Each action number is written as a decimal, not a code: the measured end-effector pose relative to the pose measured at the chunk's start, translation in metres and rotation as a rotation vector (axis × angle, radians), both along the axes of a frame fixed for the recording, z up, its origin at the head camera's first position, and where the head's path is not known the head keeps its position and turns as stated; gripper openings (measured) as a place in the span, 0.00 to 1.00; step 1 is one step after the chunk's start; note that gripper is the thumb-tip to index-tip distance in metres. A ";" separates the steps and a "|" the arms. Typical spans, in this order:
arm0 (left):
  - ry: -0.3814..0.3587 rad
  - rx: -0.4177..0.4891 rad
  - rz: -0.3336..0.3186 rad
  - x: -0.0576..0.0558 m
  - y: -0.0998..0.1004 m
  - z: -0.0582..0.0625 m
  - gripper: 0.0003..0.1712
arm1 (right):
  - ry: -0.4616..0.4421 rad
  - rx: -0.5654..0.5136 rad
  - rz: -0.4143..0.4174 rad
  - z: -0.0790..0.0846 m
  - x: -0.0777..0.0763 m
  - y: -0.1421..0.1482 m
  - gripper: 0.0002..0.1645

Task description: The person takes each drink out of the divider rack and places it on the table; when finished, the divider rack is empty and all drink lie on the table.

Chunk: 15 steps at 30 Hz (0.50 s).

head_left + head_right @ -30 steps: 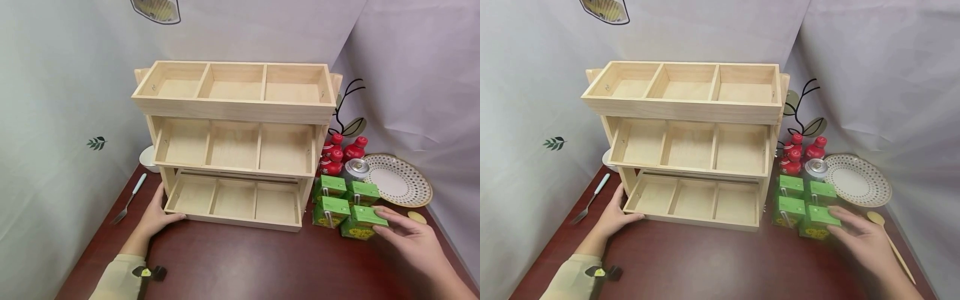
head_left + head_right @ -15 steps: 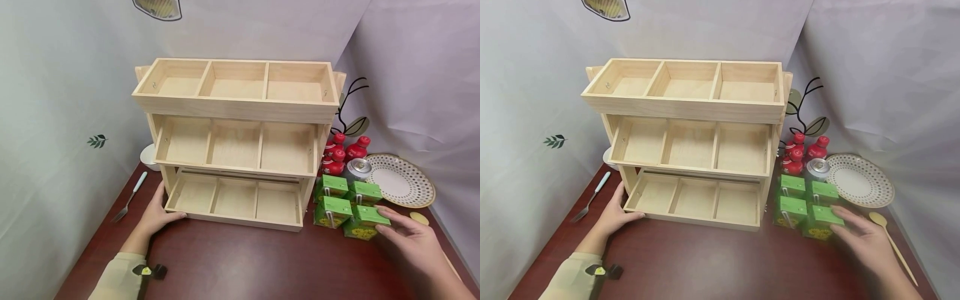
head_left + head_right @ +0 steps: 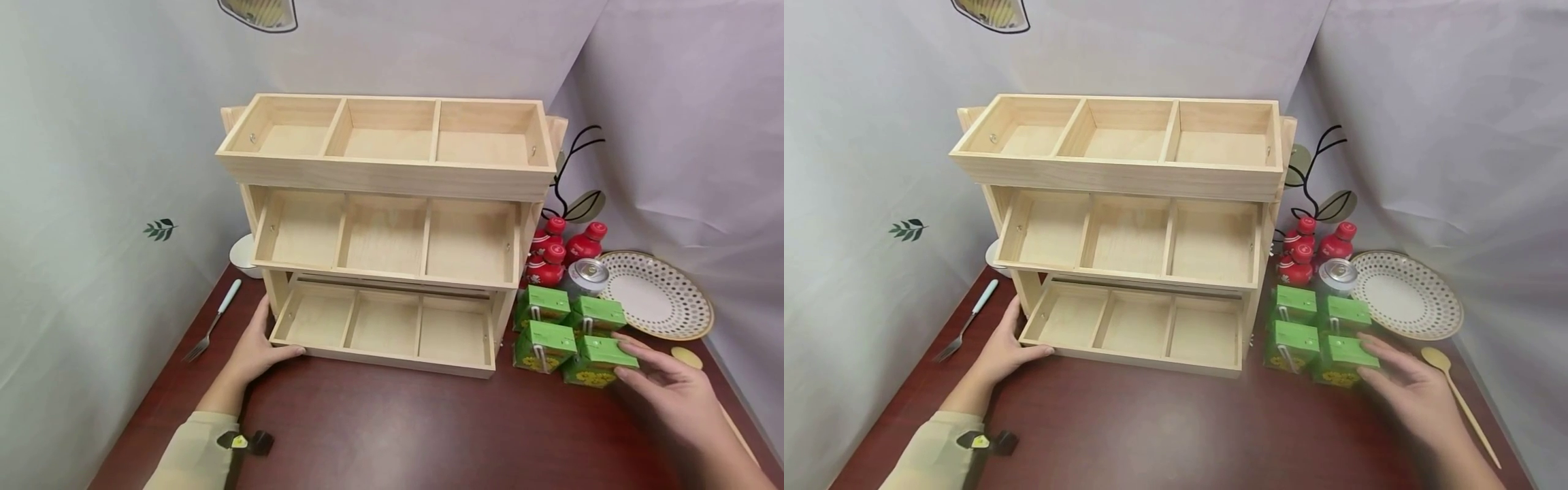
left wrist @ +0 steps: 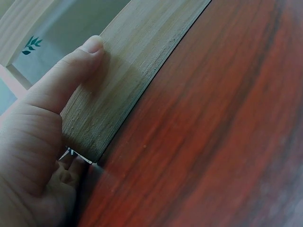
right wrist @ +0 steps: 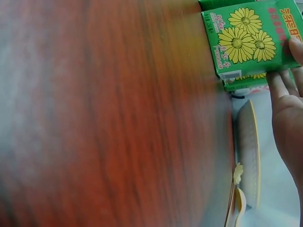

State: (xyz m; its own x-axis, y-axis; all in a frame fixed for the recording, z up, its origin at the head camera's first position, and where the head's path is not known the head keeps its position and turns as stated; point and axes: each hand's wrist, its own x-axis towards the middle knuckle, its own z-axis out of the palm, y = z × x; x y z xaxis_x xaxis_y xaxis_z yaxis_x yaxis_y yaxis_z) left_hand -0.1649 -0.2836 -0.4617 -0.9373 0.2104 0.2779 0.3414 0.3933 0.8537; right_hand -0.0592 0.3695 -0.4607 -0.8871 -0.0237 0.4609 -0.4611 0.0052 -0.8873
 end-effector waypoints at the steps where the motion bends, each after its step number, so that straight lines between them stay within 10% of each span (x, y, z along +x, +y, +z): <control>1: 0.000 -0.004 0.002 0.001 0.000 0.000 0.72 | -0.005 -0.003 0.007 0.001 0.000 0.000 0.30; 9: 0.004 -0.096 0.031 0.001 -0.004 -0.011 0.71 | -0.110 0.065 0.022 0.026 0.005 0.005 0.24; 15: 0.139 -0.333 0.157 -0.001 -0.015 0.005 0.74 | -0.086 -0.140 0.021 0.062 0.013 -0.005 0.19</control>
State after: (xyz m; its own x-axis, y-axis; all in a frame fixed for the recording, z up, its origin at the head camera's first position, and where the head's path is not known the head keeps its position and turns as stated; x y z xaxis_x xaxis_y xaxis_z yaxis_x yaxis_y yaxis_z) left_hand -0.1664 -0.2984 -0.4563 -0.9234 0.1674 0.3454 0.3585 0.6977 0.6203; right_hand -0.0460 0.3644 -0.3990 -0.9234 0.0167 0.3835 -0.3823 -0.1301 -0.9148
